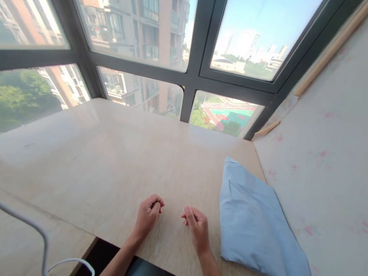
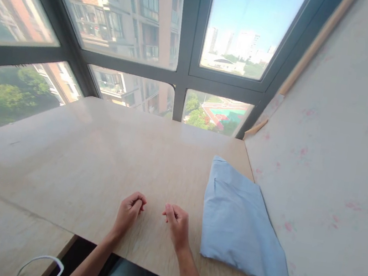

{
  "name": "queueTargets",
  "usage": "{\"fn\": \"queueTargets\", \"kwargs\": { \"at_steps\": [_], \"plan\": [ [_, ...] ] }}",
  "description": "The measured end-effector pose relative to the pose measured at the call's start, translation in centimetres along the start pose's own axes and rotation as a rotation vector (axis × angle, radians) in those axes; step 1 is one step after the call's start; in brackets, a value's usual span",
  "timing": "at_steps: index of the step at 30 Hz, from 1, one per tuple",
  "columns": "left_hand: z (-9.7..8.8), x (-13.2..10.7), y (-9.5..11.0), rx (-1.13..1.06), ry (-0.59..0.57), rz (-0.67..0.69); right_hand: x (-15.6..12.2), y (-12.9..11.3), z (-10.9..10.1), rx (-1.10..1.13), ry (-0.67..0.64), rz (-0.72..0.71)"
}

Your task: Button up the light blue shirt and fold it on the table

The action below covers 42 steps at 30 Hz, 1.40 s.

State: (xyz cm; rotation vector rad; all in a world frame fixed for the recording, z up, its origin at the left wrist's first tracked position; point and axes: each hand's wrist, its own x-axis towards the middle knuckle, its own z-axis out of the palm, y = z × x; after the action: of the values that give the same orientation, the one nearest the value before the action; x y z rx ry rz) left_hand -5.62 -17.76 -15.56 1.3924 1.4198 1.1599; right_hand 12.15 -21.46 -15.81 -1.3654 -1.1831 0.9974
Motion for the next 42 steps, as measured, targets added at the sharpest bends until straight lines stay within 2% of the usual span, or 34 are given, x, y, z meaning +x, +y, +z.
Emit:
{"fn": "queueTargets", "kwargs": {
  "at_steps": [29, 42],
  "plan": [
    [-0.05, 0.14, 0.11, 0.050, -0.015, 0.039, 0.40, 0.24, 0.27, 0.012, 0.011, -0.008],
    [-0.01, 0.26, -0.46, 0.044, -0.009, 0.032, 0.31, 0.12, 0.27, -0.002, 0.019, -0.012]
  ]
}}
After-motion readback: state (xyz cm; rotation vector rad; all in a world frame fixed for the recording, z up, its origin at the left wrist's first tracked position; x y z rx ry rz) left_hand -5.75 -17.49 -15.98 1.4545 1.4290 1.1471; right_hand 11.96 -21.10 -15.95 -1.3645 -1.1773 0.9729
